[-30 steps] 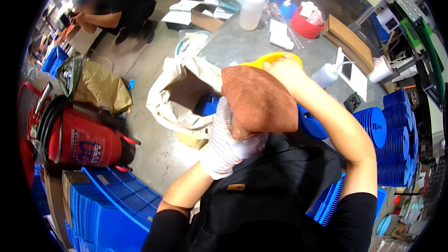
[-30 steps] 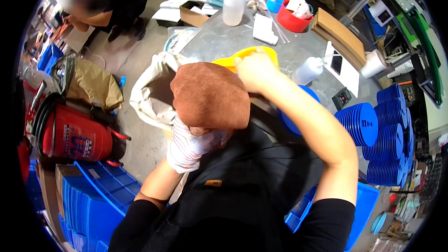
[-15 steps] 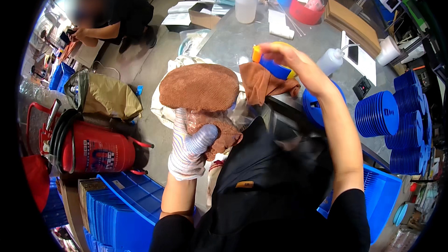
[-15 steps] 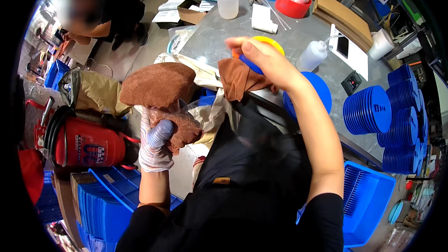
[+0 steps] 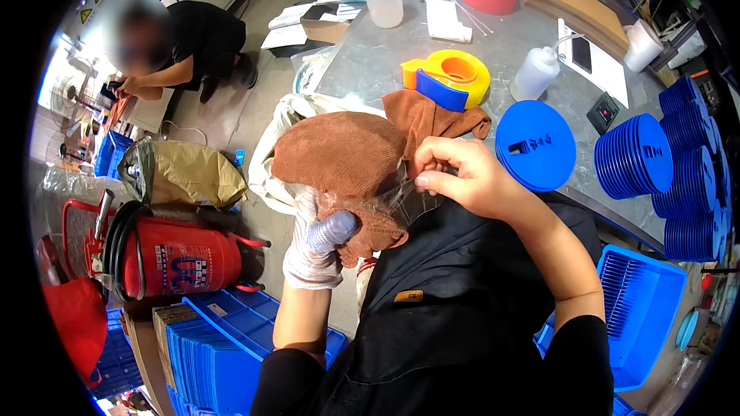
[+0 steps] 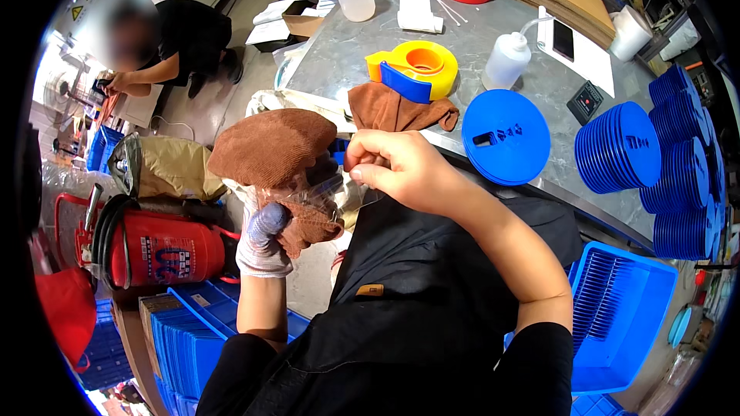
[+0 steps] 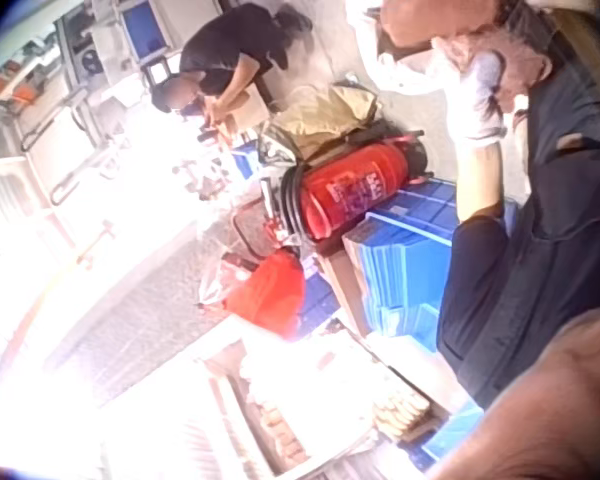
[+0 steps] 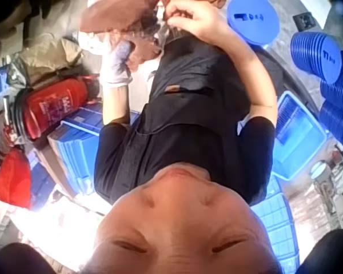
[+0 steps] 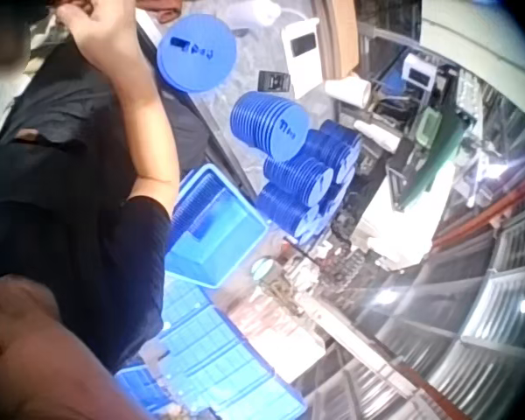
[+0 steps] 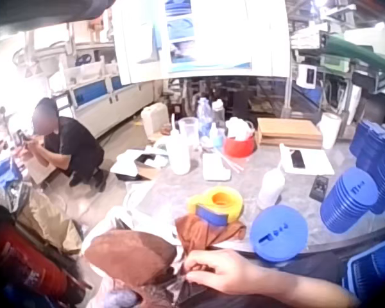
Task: The person wipes a blue plastic circular object with a brown cloth. They then pick up a yellow and blue plastic component, wipe it with the cloth, and place it on the table. The person continues to wipe the blue circular object, turning it over to clean different sides.
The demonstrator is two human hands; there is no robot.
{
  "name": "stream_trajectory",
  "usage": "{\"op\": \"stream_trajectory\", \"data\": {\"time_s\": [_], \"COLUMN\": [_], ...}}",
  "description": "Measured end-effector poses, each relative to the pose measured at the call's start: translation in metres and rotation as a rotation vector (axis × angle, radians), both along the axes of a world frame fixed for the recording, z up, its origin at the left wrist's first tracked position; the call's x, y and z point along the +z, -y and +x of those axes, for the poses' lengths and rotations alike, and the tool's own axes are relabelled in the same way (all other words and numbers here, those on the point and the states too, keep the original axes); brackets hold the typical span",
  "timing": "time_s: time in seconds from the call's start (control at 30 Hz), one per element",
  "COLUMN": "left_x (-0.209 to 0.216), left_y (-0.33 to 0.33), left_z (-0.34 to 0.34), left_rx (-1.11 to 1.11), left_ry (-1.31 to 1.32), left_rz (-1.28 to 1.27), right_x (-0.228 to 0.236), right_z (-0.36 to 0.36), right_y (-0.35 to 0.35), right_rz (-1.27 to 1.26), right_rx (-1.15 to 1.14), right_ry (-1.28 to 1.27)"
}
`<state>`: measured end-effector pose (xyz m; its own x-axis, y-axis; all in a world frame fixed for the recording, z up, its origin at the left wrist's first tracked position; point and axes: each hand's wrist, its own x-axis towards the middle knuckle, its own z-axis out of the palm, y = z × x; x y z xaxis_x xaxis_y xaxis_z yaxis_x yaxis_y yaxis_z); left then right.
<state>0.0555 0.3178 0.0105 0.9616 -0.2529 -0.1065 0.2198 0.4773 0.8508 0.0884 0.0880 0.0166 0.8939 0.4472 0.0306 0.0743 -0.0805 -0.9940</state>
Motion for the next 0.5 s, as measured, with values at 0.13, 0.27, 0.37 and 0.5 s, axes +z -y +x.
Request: {"op": "stream_trajectory", "data": {"time_s": [0.13, 0.27, 0.37, 0.5], "left_x": [-0.018, -0.038, -0.049, -0.09], "left_y": [0.013, 0.018, 0.02, 0.0], "left_z": [-0.003, 0.002, 0.002, 0.015], "left_rx": [-0.074, -0.203, -0.173, -0.379], "left_ry": [-0.153, -0.148, -0.153, -0.168], "left_rz": [-0.155, -0.304, -0.336, -0.628], "right_x": [-0.025, -0.049, -0.056, -0.066], "right_z": [-0.007, -0.013, -0.017, -0.017], "right_y": [-0.012, -0.027, -0.03, -0.032], "right_rz": [0.191, 0.526, 0.588, 0.686], "right_rx": [-0.021, -0.018, -0.016, 0.052], "right_ry": [-0.107, -0.246, -0.299, -0.45]}}
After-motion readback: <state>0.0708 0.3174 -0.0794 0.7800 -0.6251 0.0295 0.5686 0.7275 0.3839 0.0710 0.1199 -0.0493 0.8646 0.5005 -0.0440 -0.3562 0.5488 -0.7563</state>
